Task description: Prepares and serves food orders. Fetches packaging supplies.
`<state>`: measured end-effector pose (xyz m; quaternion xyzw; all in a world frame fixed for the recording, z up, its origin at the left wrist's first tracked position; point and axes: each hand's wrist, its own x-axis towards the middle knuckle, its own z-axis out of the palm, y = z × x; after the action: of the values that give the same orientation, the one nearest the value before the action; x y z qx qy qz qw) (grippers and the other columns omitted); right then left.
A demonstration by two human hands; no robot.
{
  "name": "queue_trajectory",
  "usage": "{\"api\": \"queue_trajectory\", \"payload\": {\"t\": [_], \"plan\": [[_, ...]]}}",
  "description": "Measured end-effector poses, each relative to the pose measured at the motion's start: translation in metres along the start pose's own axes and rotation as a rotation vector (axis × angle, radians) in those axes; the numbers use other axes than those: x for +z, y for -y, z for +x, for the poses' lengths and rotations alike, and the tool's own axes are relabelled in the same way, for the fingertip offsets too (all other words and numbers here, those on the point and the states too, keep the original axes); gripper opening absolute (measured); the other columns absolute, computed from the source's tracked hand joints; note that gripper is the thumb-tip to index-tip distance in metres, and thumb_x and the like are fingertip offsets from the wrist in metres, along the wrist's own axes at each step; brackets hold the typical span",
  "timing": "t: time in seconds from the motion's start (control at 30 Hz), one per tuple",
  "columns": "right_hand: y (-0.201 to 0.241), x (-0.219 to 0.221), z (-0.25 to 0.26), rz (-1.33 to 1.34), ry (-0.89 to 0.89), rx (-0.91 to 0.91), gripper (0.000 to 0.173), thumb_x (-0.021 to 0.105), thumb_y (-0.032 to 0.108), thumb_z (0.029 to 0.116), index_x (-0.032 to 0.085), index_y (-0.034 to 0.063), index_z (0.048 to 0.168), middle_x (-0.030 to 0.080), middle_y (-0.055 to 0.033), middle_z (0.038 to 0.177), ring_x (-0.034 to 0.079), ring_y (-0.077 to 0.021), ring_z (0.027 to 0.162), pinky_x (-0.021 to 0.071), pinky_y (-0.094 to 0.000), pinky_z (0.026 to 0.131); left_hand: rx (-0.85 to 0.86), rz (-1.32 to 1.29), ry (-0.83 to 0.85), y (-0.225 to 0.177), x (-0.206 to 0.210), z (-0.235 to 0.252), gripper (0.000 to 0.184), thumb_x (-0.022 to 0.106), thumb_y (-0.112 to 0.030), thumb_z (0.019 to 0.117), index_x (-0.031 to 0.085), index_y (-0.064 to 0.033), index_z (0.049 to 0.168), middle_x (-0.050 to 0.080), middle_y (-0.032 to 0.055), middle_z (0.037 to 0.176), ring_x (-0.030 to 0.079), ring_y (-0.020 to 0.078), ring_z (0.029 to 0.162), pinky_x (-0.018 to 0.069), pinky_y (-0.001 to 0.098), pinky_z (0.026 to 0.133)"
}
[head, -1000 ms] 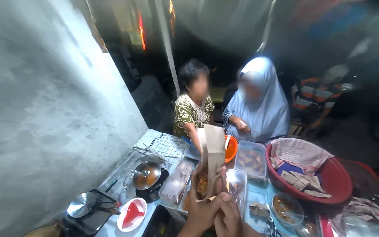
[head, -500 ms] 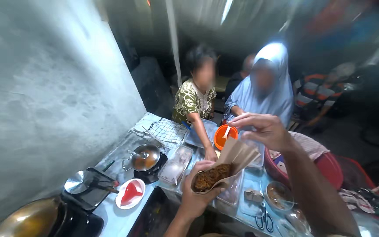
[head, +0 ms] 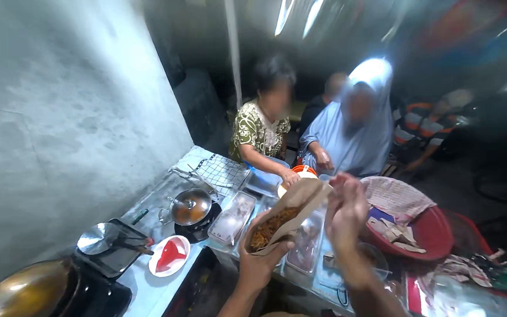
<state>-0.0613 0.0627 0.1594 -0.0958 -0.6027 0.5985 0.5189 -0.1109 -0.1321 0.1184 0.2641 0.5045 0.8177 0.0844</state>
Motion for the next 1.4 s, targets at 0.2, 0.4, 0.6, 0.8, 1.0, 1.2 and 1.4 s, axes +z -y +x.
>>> {"api": "queue_trajectory", "payload": {"t": [0.2,0.4,0.6,0.8,1.0,1.2,1.4], "plan": [[-0.013,0.026,-0.096,0.272,-0.068,-0.006,0.035,0.069,0.017,0.0980,0.066,0.0170,0.133,0.067,-0.0016,0.124,0.068,-0.0113,0.107,0.0594,-0.0296,0.091,0.159,0.000,0.153,0.004,0.012,0.014,0.064,0.090,-0.011,0.0761,0.063,-0.0035,0.134,0.062,0.0093,0.138,0.064,0.0224,0.122,0.0552,0.0373,0.106],[-0.012,0.005,-0.086,0.051,0.111,-0.271,0.029,0.066,0.027,0.1008,0.071,0.0221,0.129,0.070,0.0022,0.129,0.066,-0.0130,0.119,0.0553,-0.0311,0.103,-0.004,-0.092,0.170,0.002,0.016,0.010,0.071,0.092,-0.010,0.0727,0.058,-0.0040,0.135,0.071,0.0073,0.122,0.071,0.0195,0.107,0.0607,0.0373,0.097],[-0.005,-0.001,-0.068,-0.156,0.279,-0.490,0.037,0.061,0.033,0.1041,0.066,0.0149,0.135,0.064,-0.0092,0.143,0.053,-0.0307,0.140,0.0456,-0.0479,0.118,0.031,-0.110,0.263,-0.003,0.020,0.020,0.056,0.086,-0.009,0.0797,0.059,-0.0059,0.129,0.072,0.0036,0.117,0.071,0.0149,0.106,0.0598,0.0344,0.096],[-0.004,-0.007,-0.059,-0.504,0.236,-0.801,0.034,0.046,0.009,0.1058,0.059,0.0129,0.137,0.064,-0.0057,0.141,0.056,-0.0259,0.138,0.0480,-0.0449,0.116,0.062,-0.059,0.176,0.003,0.025,0.017,0.058,0.086,-0.011,0.0773,0.060,-0.0048,0.129,0.072,0.0001,0.117,0.069,0.0097,0.107,0.0585,0.0309,0.097],[-0.005,-0.009,-0.059,-0.533,0.283,-0.864,0.031,0.054,0.016,0.1040,0.060,0.0138,0.134,0.057,-0.0060,0.149,0.051,-0.0282,0.142,0.0472,-0.0471,0.116,0.101,-0.078,0.158,-0.005,0.029,0.022,0.046,0.082,-0.009,0.0818,0.064,-0.0080,0.125,0.072,-0.0026,0.116,0.069,0.0072,0.105,0.0581,0.0286,0.096],[-0.010,-0.008,-0.068,-0.544,0.264,-0.756,0.048,0.038,0.043,0.1101,0.060,0.0145,0.142,0.053,-0.0058,0.154,0.044,-0.0281,0.147,0.0413,-0.0475,0.121,0.001,-0.230,0.361,-0.004,0.012,0.017,0.084,0.055,-0.080,0.0833,0.056,-0.0205,0.143,0.067,-0.0062,0.130,0.063,0.0046,0.117,0.0538,0.0267,0.098],[-0.004,-0.006,-0.079,-0.276,0.256,-0.554,0.050,0.033,0.039,0.1115,0.059,0.0097,0.143,0.056,-0.0135,0.150,0.049,-0.0314,0.144,0.0435,-0.0494,0.120,0.141,0.046,0.208,-0.007,0.026,0.014,0.051,0.082,-0.024,0.0873,0.059,-0.0035,0.128,0.070,0.0034,0.115,0.070,0.0117,0.100,0.0612,0.0287,0.089]]}}
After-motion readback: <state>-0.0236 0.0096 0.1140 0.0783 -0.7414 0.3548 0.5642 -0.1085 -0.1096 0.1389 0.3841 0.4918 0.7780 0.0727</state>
